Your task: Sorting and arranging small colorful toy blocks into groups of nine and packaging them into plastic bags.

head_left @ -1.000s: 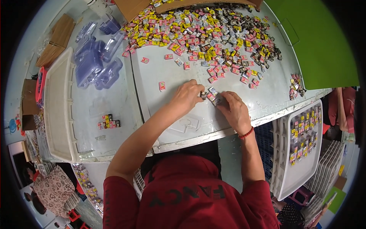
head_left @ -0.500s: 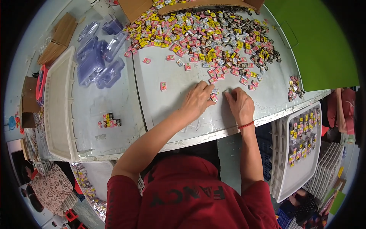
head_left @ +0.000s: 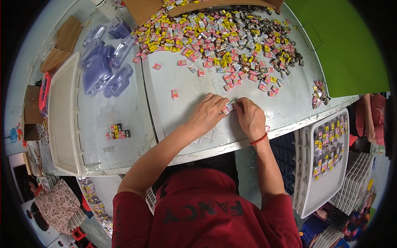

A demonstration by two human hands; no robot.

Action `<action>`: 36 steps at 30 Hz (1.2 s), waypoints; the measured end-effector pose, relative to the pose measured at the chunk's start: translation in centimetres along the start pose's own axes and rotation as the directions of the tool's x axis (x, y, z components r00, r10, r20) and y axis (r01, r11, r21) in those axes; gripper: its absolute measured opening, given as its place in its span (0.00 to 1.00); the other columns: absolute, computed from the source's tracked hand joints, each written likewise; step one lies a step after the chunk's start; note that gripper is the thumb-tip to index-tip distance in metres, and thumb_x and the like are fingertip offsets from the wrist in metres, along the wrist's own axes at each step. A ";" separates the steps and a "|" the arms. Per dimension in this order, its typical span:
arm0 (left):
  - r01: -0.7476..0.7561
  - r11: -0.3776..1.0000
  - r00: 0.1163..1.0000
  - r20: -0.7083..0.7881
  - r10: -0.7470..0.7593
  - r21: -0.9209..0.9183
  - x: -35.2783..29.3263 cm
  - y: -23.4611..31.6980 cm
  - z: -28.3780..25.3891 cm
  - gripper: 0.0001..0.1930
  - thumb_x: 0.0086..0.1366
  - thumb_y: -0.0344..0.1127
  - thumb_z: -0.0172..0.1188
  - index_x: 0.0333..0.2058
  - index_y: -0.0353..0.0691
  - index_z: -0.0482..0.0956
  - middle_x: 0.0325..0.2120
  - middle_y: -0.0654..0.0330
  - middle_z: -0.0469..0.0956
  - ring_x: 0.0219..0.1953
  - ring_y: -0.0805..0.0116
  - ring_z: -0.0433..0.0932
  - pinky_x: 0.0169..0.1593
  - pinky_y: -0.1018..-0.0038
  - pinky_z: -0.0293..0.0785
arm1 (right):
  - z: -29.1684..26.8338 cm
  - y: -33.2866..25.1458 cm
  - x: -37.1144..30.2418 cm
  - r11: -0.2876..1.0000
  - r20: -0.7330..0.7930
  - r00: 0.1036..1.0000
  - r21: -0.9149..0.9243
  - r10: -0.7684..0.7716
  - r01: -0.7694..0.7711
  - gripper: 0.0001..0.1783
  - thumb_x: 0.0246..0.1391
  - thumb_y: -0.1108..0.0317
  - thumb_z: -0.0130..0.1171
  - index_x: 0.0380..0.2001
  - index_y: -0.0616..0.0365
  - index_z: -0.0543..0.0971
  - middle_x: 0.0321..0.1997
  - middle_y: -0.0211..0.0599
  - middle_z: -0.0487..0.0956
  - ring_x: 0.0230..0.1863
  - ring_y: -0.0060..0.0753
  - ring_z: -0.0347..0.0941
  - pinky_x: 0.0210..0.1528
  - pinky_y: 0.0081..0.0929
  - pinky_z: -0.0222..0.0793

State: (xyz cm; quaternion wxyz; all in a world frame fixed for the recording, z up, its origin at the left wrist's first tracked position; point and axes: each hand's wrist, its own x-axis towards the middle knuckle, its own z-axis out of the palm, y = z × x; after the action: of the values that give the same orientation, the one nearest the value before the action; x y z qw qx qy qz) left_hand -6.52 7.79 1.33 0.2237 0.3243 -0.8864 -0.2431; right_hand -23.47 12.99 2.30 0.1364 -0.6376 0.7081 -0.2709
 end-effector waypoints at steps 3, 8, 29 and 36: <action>0.002 1.000 1.000 -0.014 -0.001 0.004 -0.5 -0.1 0.0 0.23 0.50 0.31 0.66 0.46 0.35 0.73 0.38 0.54 0.72 0.42 0.55 0.72 0.46 0.66 0.71 | 0.2 -0.5 -0.3 1.000 -0.025 1.000 0.003 0.002 -0.002 0.08 0.53 0.67 0.59 0.32 0.61 0.76 0.30 0.47 0.79 0.31 0.51 0.76 0.33 0.38 0.71; 0.129 0.991 0.992 -0.002 -0.129 0.014 -1.2 0.1 -0.7 0.24 0.50 0.31 0.67 0.46 0.35 0.72 0.37 0.53 0.72 0.37 0.54 0.73 0.41 0.64 0.72 | 0.2 -0.5 -0.3 0.999 0.001 0.999 -0.001 0.033 -0.033 0.08 0.53 0.67 0.59 0.31 0.61 0.77 0.28 0.46 0.79 0.29 0.51 0.76 0.32 0.38 0.71; 0.131 0.991 0.983 0.128 -0.130 0.004 1.9 0.1 -2.9 0.17 0.56 0.36 0.64 0.43 0.38 0.76 0.34 0.54 0.73 0.37 0.52 0.75 0.39 0.61 0.72 | -4.7 6.4 3.1 0.982 -0.331 0.943 -0.183 -0.013 -0.050 0.08 0.49 0.71 0.58 0.34 0.59 0.78 0.31 0.43 0.78 0.33 0.46 0.74 0.36 0.38 0.69; -0.228 0.970 0.962 -0.133 0.238 0.085 12.6 0.6 3.4 0.14 0.57 0.28 0.52 0.43 0.38 0.76 0.41 0.54 0.76 0.43 0.55 0.73 0.45 0.64 0.72 | -3.8 10.6 6.5 0.963 -0.222 0.966 -0.259 -0.133 0.073 0.08 0.50 0.71 0.55 0.34 0.58 0.79 0.36 0.40 0.79 0.39 0.47 0.72 0.44 0.37 0.67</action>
State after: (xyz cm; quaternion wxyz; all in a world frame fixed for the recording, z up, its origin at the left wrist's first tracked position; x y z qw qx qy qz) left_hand -17.37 0.62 2.02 0.3019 0.2417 -0.9081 -0.1606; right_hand -35.31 7.85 0.48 -0.0448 -0.6489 0.7133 -0.2610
